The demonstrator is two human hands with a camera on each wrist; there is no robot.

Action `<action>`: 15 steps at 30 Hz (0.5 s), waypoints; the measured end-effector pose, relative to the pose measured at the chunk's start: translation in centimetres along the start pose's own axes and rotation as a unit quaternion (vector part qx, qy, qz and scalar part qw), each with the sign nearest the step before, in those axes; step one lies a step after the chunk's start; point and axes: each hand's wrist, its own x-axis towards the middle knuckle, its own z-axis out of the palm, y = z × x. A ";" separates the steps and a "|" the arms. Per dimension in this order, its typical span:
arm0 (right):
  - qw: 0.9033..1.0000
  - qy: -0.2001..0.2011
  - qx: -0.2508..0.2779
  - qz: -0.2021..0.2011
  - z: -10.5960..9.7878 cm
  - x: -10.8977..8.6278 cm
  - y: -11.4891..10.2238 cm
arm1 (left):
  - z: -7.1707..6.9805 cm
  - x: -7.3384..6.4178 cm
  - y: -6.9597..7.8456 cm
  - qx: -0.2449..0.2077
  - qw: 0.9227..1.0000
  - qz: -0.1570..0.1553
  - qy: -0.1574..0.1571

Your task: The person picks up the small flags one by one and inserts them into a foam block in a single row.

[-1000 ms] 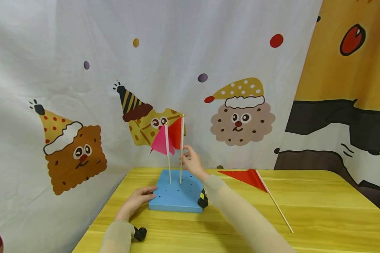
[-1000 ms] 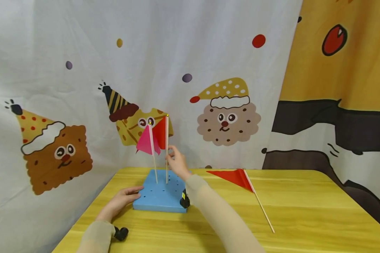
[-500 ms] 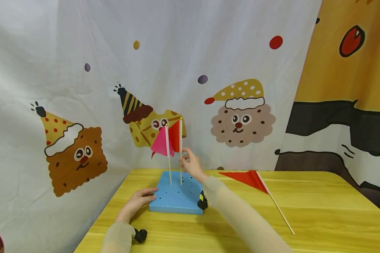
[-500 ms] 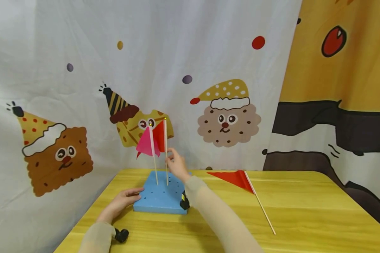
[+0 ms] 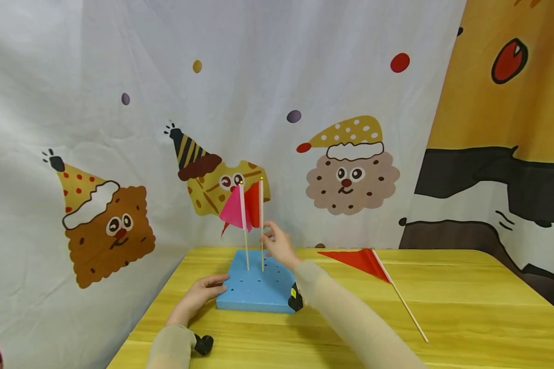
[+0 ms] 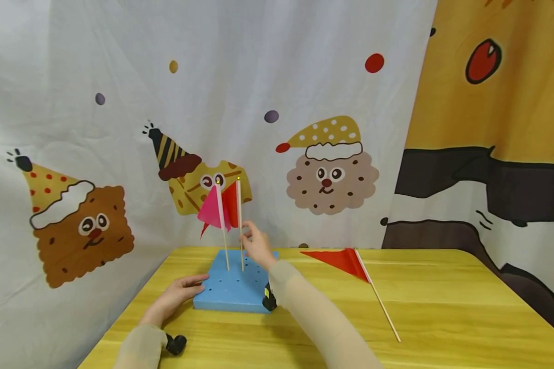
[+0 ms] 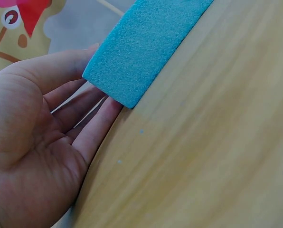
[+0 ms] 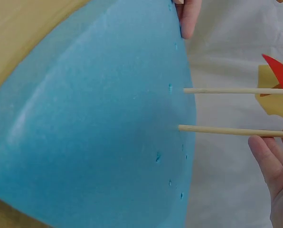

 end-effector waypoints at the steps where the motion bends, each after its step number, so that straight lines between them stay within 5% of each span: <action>1: 1.000 -0.001 0.000 0.003 0.0 -0.1 -0.1 | 0.0 0.0 0.0 0.000 1.000 0.001 -0.001; 15: 1.000 0.003 0.015 0.015 0.2 0.0 -0.3 | 0.0 -0.1 0.1 0.003 1.000 0.004 -0.002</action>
